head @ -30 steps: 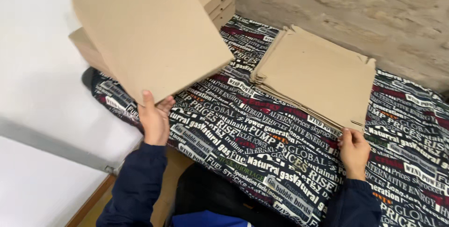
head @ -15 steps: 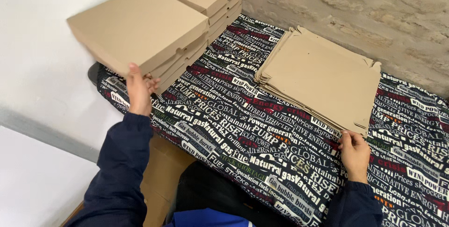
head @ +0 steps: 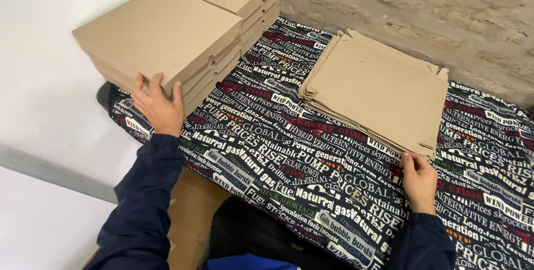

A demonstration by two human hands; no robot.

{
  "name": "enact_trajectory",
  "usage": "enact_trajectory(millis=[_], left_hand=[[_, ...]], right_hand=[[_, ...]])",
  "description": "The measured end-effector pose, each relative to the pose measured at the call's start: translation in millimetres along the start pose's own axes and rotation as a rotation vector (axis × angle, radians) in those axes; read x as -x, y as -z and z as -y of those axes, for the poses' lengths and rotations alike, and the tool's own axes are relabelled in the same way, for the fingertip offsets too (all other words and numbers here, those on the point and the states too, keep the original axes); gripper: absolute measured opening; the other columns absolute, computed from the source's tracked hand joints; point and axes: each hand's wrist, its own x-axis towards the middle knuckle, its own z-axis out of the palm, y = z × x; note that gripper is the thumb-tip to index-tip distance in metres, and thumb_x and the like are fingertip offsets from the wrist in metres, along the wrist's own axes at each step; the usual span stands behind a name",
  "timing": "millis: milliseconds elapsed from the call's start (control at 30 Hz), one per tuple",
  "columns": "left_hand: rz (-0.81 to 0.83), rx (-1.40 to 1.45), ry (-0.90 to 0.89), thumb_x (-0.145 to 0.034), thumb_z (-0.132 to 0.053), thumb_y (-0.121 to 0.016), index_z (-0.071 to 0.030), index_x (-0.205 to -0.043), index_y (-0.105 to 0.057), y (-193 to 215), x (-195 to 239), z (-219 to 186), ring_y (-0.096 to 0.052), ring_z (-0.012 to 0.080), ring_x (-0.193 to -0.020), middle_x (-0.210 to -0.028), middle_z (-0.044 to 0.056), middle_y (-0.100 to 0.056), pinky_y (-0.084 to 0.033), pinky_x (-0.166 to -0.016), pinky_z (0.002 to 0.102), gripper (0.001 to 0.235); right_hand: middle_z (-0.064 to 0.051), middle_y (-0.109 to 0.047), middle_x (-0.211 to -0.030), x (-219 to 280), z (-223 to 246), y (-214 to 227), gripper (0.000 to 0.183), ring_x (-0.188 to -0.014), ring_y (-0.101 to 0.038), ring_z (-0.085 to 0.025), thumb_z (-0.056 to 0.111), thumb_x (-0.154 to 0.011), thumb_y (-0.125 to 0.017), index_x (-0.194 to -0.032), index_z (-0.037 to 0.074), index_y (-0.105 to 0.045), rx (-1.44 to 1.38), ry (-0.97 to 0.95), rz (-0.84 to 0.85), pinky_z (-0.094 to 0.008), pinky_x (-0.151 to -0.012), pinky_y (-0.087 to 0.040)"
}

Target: The person assembles flat-packed cardboard boxes by folding the side flaps and tucking the tabs into slots to form the box structure. The person repeats this process for multiple boxes, stacking the completed ones on the left side of the table.

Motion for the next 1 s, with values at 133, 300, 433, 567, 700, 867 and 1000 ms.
enact_trajectory(millis=[133, 300, 433, 567, 700, 867, 1000], left_hand=[[-0.080, -0.011, 0.085, -0.098, -0.036, -0.071, -0.005, -0.117, -0.062, -31, -7, -2, -0.048, 0.0379, -0.113, -0.116, 0.020, -0.044, -0.038, -0.093, 0.050, 0.038], [-0.116, -0.018, 0.094, -0.103, -0.042, -0.063, -0.005, -0.119, -0.058, -33, -8, -11, -0.047, 0.0394, -0.114, -0.114, 0.020, -0.044, -0.037, -0.096, 0.052, 0.041], [0.004, -0.026, 0.198, -0.101, -0.040, -0.063, -0.012, -0.130, -0.057, -14, 0, -34, -0.035, 0.0411, -0.134, -0.143, 0.021, -0.035, -0.026, -0.106, 0.058, 0.041], [-0.107, 0.080, -0.199, -0.099, -0.027, -0.068, -0.011, -0.128, -0.058, -25, 30, -66, -0.046, 0.0403, -0.111, -0.124, 0.018, -0.045, -0.031, -0.094, 0.050, 0.034], [0.159, 0.380, -0.333, -0.088, -0.028, -0.076, -0.015, -0.118, -0.065, -60, 65, -116, -0.056, 0.0354, -0.093, -0.105, 0.012, -0.056, -0.039, -0.078, 0.048, 0.035], [0.449, 0.475, -0.363, -0.086, -0.031, -0.075, -0.018, -0.121, -0.064, -96, 99, -186, -0.056, 0.0315, -0.099, -0.108, 0.007, -0.055, -0.042, -0.083, 0.046, 0.040], [0.455, 0.489, -0.464, -0.086, -0.033, -0.073, -0.017, -0.117, -0.064, -126, 120, -227, -0.055, 0.0282, -0.104, -0.111, 0.006, -0.056, -0.040, -0.088, 0.044, 0.037]], right_hand=[[-0.010, -0.072, -0.093, -1, -5, -1, 0.026, -0.088, -0.065, -0.019, 0.026, -0.105, -0.056, -0.110, 0.006, -0.072, 0.014, -0.007, -0.026, -0.035, -0.079, -0.048], [-0.019, -0.055, -0.110, -1, -1, 0, 0.021, -0.094, -0.057, -0.026, 0.014, -0.102, -0.061, -0.111, -0.003, -0.070, 0.134, 0.217, -0.113, -0.039, -0.087, -0.050], [-0.021, -0.051, -0.112, -17, -33, -22, 0.027, -0.110, -0.046, -0.038, 0.020, -0.095, -0.073, -0.118, 0.004, -0.072, 0.374, 0.423, -0.301, -0.048, -0.093, -0.040], [-0.004, -0.056, -0.112, -18, -22, -41, 0.028, -0.107, -0.056, -0.029, 0.032, -0.085, -0.082, -0.110, 0.024, -0.072, 0.725, 0.522, -0.489, -0.042, -0.082, -0.046], [0.000, -0.054, -0.112, -18, -4, -43, 0.022, -0.109, -0.051, -0.027, 0.034, -0.092, -0.071, -0.113, 0.029, -0.068, 0.770, 0.439, -0.441, -0.041, -0.084, -0.039], [-0.001, -0.053, -0.114, -25, -12, -38, 0.022, -0.111, -0.049, -0.029, 0.034, -0.093, -0.070, -0.114, 0.029, -0.069, 0.659, 0.365, -0.370, -0.045, -0.086, -0.037], [0.000, -0.052, -0.113, -29, -17, -38, 0.020, -0.111, -0.048, -0.027, 0.034, -0.093, -0.070, -0.112, 0.029, -0.069, 0.623, 0.367, -0.380, -0.045, -0.087, -0.035]])
